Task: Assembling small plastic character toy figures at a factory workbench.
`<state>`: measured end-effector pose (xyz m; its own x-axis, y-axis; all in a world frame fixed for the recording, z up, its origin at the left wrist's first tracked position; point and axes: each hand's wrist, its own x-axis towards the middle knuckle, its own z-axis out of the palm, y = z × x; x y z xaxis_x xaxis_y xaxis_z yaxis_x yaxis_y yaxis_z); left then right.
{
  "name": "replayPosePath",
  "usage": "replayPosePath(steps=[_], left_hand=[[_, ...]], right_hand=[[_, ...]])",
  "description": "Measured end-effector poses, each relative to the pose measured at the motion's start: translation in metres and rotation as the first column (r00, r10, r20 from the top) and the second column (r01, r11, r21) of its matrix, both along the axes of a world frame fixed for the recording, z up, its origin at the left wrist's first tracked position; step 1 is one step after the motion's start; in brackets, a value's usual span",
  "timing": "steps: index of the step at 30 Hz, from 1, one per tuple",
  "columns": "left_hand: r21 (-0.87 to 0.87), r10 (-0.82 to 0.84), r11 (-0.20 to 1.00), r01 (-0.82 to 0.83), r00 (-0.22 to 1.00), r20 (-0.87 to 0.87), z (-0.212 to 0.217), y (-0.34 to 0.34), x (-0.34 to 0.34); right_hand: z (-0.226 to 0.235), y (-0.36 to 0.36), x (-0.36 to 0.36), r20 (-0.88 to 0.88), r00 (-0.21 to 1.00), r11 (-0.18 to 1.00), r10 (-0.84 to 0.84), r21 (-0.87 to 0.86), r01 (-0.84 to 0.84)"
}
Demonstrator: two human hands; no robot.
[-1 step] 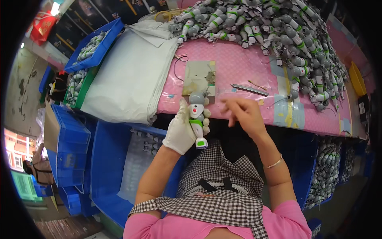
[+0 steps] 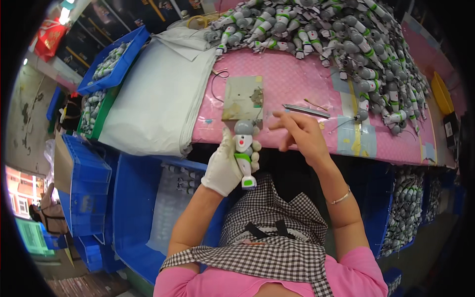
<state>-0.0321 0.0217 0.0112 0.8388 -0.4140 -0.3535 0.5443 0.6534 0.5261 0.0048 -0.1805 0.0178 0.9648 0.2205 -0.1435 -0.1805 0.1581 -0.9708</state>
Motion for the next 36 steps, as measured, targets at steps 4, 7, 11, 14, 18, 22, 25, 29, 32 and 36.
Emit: replayPosePath(steps=[4,7,11,14,18,22,25,29,32,36], left_hand=[[0.153,-0.173,0.975,0.164,0.984,0.044,-0.014,-0.008,-0.025],[0.169,-0.194,0.967,0.19,0.981,0.012,-0.015,-0.009,-0.032],[0.322,-0.241,0.925,0.2,0.966,0.094,-0.017,-0.004,-0.028],[0.634,-0.313,0.759,0.146,0.936,0.159,-0.003,-0.008,-0.013],[0.549,-0.051,0.828,-0.115,0.959,0.278,0.006,-0.008,0.013],[0.41,0.062,0.897,-0.166,0.965,0.253,0.015,-0.008,0.026],[0.234,0.045,0.968,-0.085,0.984,0.171,0.009,0.002,0.033],[0.191,0.006,0.98,-0.048,0.978,0.211,0.004,0.005,0.04],[0.248,0.019,0.966,-0.08,0.971,0.238,0.002,0.005,0.044],[0.265,0.037,0.959,-0.096,0.975,0.218,0.0,0.003,0.047]], right_hand=[[-0.01,-0.002,0.022,-0.084,0.996,0.976,0.005,0.218,0.013],[-0.014,-0.002,0.022,-0.107,0.994,0.965,-0.038,0.254,0.064],[-0.016,-0.004,0.031,-0.129,0.992,0.971,-0.002,0.238,0.033],[-0.023,-0.002,0.047,-0.097,0.995,0.982,0.01,0.188,0.008],[-0.036,0.015,0.073,0.176,0.981,0.979,-0.08,-0.173,0.111],[-0.037,0.016,0.092,0.193,0.98,0.931,0.04,-0.363,0.033],[-0.027,0.013,0.098,0.07,0.988,0.937,0.135,-0.332,-0.105],[-0.019,0.012,0.107,-0.032,0.971,0.932,0.235,-0.278,-0.235],[-0.016,0.015,0.11,-0.034,0.966,0.909,0.257,-0.331,-0.254],[-0.015,0.012,0.106,-0.013,0.973,0.916,0.231,-0.335,-0.222]])
